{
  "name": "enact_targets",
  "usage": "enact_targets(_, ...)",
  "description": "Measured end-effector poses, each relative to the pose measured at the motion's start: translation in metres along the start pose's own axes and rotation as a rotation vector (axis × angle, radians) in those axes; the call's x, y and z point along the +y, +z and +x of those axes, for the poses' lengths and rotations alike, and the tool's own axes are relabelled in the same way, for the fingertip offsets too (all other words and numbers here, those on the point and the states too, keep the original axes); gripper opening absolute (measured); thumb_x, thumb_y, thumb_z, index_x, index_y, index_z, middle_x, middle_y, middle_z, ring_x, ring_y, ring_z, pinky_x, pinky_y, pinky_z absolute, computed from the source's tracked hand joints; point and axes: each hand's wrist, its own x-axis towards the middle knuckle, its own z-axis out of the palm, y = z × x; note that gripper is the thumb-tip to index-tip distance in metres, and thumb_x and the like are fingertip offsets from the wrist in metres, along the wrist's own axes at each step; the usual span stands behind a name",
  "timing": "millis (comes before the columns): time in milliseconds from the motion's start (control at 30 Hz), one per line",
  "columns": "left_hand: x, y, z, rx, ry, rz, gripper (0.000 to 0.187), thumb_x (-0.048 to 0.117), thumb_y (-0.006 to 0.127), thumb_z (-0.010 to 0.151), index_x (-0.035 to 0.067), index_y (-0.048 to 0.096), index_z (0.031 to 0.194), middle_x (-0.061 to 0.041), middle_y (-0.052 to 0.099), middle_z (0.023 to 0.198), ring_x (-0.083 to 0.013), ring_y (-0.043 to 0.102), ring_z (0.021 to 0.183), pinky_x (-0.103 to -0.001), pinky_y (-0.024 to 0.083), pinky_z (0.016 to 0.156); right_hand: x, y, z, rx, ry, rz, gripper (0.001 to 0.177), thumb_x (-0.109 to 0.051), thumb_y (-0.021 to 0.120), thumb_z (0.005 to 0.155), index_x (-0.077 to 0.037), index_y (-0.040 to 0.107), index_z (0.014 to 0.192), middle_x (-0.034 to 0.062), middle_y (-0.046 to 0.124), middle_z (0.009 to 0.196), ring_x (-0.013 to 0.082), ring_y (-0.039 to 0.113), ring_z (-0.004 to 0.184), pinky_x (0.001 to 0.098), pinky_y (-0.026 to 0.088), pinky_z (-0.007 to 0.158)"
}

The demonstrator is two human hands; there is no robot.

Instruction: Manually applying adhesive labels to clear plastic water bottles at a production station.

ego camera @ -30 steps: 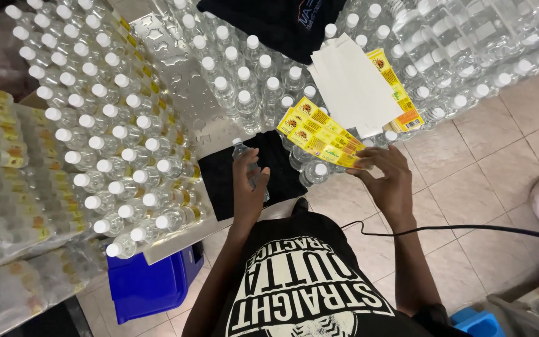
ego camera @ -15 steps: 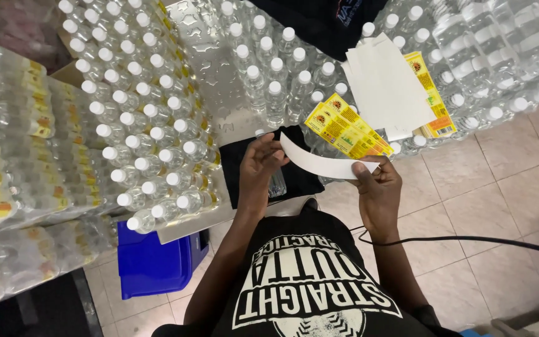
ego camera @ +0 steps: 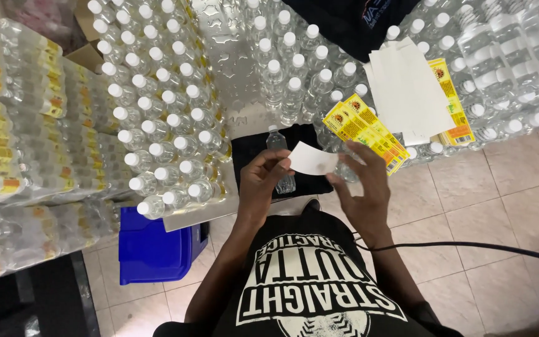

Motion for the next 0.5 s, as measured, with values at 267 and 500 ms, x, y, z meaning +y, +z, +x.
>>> enact_targets(267,0.014,0.012,-0.017,-0.047,0.062,0.099,0.021,0.017,0.076,0.106,0.003,0.076,0.123,-0.012,0.074,0.098,-0.0141,0.071,0.096,-0.039,0.061,0.091,-0.02,0.034,0.01,-0.079,-0.069,0.103,0.044,-0.017,0.092,0.09,-0.001,0.079,0.129,0.0131,0.078,0.118,0.0344,0.077,0.108,0.0474,0.061,0.103)
enact_targets(500,0.015,0.01,-0.02,-0.043,0.074,0.086,0.017,0.012,0.076,0.106,0.003,0.077,0.12,-0.017,0.081,0.085,-0.0165,0.077,0.088,-0.036,0.059,0.087,-0.013,0.036,-0.013,-0.182,0.589,0.6,0.034,-0.012,0.092,0.091,0.0,0.079,0.12,0.015,0.083,0.103,0.0194,0.078,0.1,0.042,0.065,0.093)
